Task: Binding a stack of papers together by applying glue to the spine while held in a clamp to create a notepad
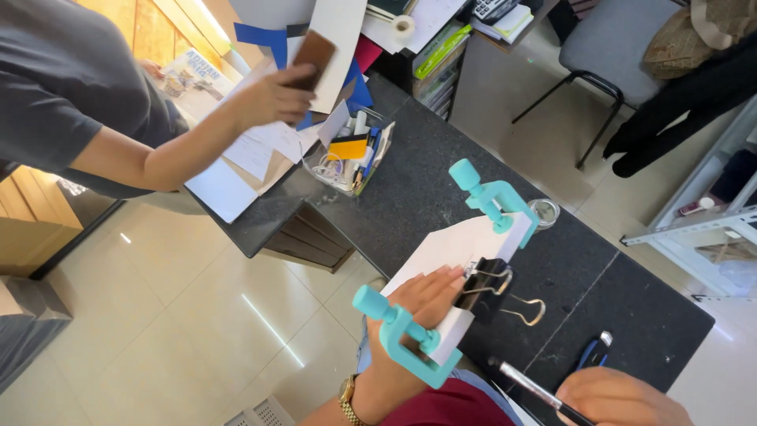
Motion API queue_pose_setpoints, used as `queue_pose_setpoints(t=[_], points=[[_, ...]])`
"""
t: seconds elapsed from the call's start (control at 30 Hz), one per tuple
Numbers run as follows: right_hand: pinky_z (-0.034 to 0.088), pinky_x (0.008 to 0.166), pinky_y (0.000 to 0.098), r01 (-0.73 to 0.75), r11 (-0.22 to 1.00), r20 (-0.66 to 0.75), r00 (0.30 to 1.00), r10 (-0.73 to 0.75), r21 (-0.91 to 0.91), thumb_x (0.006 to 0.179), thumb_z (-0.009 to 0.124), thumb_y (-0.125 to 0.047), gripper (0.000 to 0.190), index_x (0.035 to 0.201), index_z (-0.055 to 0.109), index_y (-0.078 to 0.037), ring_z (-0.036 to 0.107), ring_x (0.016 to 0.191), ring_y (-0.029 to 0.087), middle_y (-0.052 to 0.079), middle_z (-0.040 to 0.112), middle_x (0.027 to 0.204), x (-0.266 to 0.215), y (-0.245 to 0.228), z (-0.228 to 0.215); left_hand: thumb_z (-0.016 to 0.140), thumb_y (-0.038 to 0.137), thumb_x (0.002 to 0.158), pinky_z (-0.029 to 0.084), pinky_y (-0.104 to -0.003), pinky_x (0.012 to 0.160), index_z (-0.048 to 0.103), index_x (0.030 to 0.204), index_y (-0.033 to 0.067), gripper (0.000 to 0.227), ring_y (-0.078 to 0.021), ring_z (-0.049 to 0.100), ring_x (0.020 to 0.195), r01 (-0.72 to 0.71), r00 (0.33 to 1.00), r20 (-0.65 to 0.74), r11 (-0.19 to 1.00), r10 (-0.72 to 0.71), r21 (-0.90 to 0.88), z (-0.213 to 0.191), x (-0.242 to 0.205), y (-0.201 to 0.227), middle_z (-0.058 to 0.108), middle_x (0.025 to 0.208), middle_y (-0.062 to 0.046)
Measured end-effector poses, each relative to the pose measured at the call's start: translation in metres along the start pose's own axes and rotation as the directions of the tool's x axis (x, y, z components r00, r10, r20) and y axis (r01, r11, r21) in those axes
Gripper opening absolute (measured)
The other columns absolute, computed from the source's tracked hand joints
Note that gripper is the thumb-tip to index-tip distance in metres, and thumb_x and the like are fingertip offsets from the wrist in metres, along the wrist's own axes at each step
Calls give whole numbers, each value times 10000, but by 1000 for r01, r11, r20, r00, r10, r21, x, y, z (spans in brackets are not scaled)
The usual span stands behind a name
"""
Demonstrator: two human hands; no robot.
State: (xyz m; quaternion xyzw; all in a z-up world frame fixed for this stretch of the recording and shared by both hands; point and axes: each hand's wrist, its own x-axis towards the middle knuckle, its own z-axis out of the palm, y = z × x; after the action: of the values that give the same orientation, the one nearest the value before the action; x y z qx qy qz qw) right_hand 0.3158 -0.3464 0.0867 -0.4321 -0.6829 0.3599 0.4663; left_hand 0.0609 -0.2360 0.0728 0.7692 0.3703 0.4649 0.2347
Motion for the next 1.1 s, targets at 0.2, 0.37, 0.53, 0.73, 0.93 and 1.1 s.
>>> queue_pose_setpoints(t=[0.2, 0.37, 0.53, 0.73, 0.93, 1.1], points=[[718, 905, 276, -80, 951, 23, 996, 91, -298, 913, 597, -234, 280, 1101, 757, -101, 836, 993, 145, 18, 808, 1039, -12, -6, 12, 513, 210, 1077, 582, -475, 1090, 628, 1340, 58, 324, -329, 675, 1323, -68, 997, 26, 997, 67, 28, -4, -7, 1, 687, 1372, -119], [692, 966, 288, 36, 934, 167, 986, 26, -356, 945, 575, -232, 312, 1201, 704, -110, 802, 1073, 127, -3, 764, 1164, -19, -1, 22, 533, 232, 1073, 604, -475, 1059, 612, 1355, 51, 344, -329, 676, 1323, -95, 995, 38, 995, 94, 31, -16, -12, -2, 682, 1379, -127], [639, 848, 277, -69, 894, 286, 934, 214, -443, 1011, 504, -364, 394, 845, 812, -185, 808, 885, 84, -42, 814, 911, -17, 23, 30, 494, 213, 1105, 634, -451, 1020, 646, 1320, 67, 301, -319, 709, 1287, -120, 993, -16, 992, 121, 25, -32, -4, -4, 707, 1344, -110], [623, 901, 286, -67, 818, 54, 991, 119, -572, 969, 515, -294, 331, 902, 807, -155, 793, 916, 87, -39, 805, 951, 3, -5, 61, 426, 237, 1125, 631, -443, 1001, 633, 1345, 88, 337, -305, 706, 1298, -149, 989, 9, 987, 149, 53, -53, 3, -21, 701, 1364, -87], [665, 929, 327, 38, 766, -121, 981, -151, -642, 893, 624, -250, 287, 1155, 629, -135, 747, 976, 150, -5, 758, 1020, 43, -47, 110, 506, 202, 1106, 623, -436, 1014, 631, 1344, 58, 305, -311, 695, 1305, -172, 984, 45, 985, 171, 28, -76, 11, -34, 699, 1364, -113], [652, 899, 314, 39, 826, -28, 997, -66, -562, 948, 549, -201, 228, 1107, 691, -118, 762, 963, 139, 5, 745, 1043, 30, -22, 111, 463, 216, 1115, 630, -436, 1001, 642, 1337, 60, 325, -317, 707, 1290, -194, 981, 15, 981, 194, 23, -86, 13, -44, 708, 1347, -112]])
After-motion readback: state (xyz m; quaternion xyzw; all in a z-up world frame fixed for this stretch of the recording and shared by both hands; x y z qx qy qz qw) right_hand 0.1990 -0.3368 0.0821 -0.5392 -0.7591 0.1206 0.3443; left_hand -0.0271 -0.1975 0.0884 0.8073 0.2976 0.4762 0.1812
